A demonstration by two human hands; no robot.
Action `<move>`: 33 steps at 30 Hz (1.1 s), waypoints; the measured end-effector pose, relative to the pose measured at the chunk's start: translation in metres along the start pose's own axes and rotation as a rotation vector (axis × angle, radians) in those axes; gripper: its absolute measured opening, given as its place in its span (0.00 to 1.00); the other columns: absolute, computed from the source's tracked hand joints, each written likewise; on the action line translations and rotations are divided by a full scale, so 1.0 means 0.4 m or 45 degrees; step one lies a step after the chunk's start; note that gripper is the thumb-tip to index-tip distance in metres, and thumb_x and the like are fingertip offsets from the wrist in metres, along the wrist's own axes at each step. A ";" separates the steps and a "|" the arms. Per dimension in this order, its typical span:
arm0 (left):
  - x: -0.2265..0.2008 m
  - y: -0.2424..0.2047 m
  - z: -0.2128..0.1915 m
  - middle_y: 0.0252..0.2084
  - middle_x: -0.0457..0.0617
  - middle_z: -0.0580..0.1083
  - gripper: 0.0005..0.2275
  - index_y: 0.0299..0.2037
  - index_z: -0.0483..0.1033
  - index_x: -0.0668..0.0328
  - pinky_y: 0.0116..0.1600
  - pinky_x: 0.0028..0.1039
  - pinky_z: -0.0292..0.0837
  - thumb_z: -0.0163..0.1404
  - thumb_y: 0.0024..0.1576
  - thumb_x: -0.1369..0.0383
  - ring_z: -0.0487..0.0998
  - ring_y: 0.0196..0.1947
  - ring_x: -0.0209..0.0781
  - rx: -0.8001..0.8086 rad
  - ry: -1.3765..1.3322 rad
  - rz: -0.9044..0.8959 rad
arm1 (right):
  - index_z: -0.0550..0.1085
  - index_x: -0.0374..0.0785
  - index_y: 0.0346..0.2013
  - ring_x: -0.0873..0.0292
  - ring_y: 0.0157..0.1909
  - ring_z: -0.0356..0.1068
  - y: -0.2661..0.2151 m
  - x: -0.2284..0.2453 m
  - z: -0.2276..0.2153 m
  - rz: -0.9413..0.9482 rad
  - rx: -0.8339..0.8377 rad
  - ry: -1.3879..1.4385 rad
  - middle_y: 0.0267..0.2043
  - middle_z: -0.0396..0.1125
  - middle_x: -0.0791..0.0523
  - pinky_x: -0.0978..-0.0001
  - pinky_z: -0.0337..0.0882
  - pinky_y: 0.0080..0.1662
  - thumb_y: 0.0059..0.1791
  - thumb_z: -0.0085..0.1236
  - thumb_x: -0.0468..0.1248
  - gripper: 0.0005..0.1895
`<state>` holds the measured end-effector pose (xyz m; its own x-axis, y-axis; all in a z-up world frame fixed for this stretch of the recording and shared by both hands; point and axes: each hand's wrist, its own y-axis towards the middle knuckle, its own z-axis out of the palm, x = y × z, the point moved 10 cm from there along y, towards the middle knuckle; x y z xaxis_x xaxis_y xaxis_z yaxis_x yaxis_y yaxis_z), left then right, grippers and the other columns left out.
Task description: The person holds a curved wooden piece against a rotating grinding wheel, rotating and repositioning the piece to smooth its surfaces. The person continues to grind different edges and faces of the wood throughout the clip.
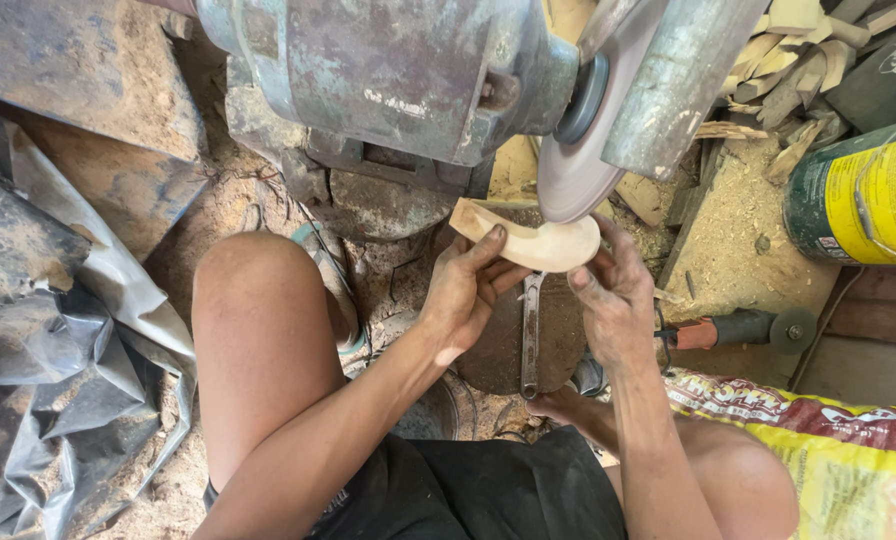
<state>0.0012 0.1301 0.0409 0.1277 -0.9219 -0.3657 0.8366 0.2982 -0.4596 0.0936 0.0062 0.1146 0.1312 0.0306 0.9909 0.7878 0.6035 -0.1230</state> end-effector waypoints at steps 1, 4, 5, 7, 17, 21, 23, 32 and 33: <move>-0.003 -0.003 0.001 0.54 0.60 0.73 0.22 0.61 0.59 0.69 0.61 0.36 0.78 0.50 0.61 0.66 0.78 0.54 0.49 -0.006 -0.011 0.000 | 0.56 0.27 0.72 0.55 0.66 0.65 -0.005 0.004 0.009 0.000 0.027 0.056 0.64 0.66 0.45 0.61 0.67 0.67 0.48 0.66 0.39 0.43; 0.011 -0.003 0.009 0.54 0.59 0.73 0.21 0.61 0.59 0.65 0.60 0.37 0.79 0.51 0.60 0.67 0.78 0.55 0.49 -0.018 -0.042 -0.010 | 0.54 0.29 0.74 0.56 0.70 0.63 -0.018 0.016 0.016 0.014 0.075 0.212 0.69 0.62 0.47 0.64 0.65 0.69 0.51 0.63 0.39 0.42; 0.020 0.001 0.010 0.54 0.60 0.73 0.21 0.61 0.59 0.66 0.60 0.36 0.79 0.51 0.60 0.68 0.77 0.55 0.50 -0.021 -0.051 -0.013 | 0.54 0.29 0.74 0.57 0.70 0.62 -0.016 0.015 0.013 0.027 0.074 0.257 0.70 0.61 0.48 0.65 0.65 0.68 0.51 0.63 0.39 0.42; 0.029 0.013 0.010 0.54 0.61 0.73 0.21 0.60 0.59 0.66 0.60 0.36 0.78 0.52 0.60 0.68 0.78 0.55 0.51 -0.041 -0.085 -0.021 | 0.54 0.29 0.75 0.57 0.69 0.62 -0.003 0.017 0.013 0.031 0.062 0.293 0.70 0.61 0.48 0.66 0.66 0.67 0.51 0.64 0.38 0.43; 0.069 0.060 0.023 0.51 0.61 0.74 0.21 0.59 0.63 0.73 0.57 0.33 0.81 0.52 0.62 0.65 0.79 0.51 0.48 -0.047 -0.216 -0.040 | 0.57 0.27 0.73 0.59 0.64 0.66 0.046 0.020 -0.020 -0.044 -0.012 0.319 0.63 0.66 0.49 0.68 0.68 0.65 0.50 0.68 0.35 0.42; 0.068 0.061 0.021 0.50 0.62 0.74 0.20 0.58 0.64 0.76 0.57 0.33 0.81 0.51 0.62 0.65 0.79 0.51 0.48 -0.044 -0.218 -0.044 | 0.57 0.28 0.73 0.58 0.62 0.68 0.049 0.021 -0.016 -0.049 -0.009 0.310 0.61 0.67 0.48 0.67 0.69 0.63 0.48 0.70 0.37 0.44; 0.069 0.058 0.016 0.50 0.62 0.74 0.20 0.57 0.65 0.77 0.56 0.32 0.81 0.51 0.62 0.65 0.80 0.50 0.48 -0.055 -0.204 -0.054 | 0.57 0.29 0.71 0.58 0.63 0.68 0.044 0.020 -0.015 -0.066 -0.006 0.291 0.61 0.68 0.48 0.67 0.69 0.65 0.47 0.71 0.39 0.44; 0.048 0.055 0.004 0.49 0.64 0.75 0.19 0.56 0.65 0.78 0.55 0.32 0.82 0.50 0.62 0.66 0.81 0.49 0.49 -0.084 -0.154 -0.051 | 0.59 0.28 0.71 0.59 0.61 0.68 0.044 0.010 -0.014 -0.102 -0.028 0.187 0.59 0.69 0.48 0.68 0.69 0.62 0.48 0.71 0.40 0.43; 0.046 0.056 0.001 0.48 0.64 0.75 0.19 0.56 0.65 0.77 0.54 0.32 0.82 0.51 0.62 0.66 0.81 0.48 0.49 -0.094 -0.148 -0.051 | 0.58 0.28 0.71 0.59 0.61 0.68 0.044 0.010 -0.013 -0.107 -0.032 0.174 0.59 0.69 0.48 0.67 0.69 0.62 0.48 0.71 0.40 0.43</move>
<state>0.0225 0.1196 0.0244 0.1598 -0.9546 -0.2515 0.8012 0.2742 -0.5319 0.1114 0.0128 0.1162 0.1433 -0.1286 0.9813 0.8138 0.5795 -0.0429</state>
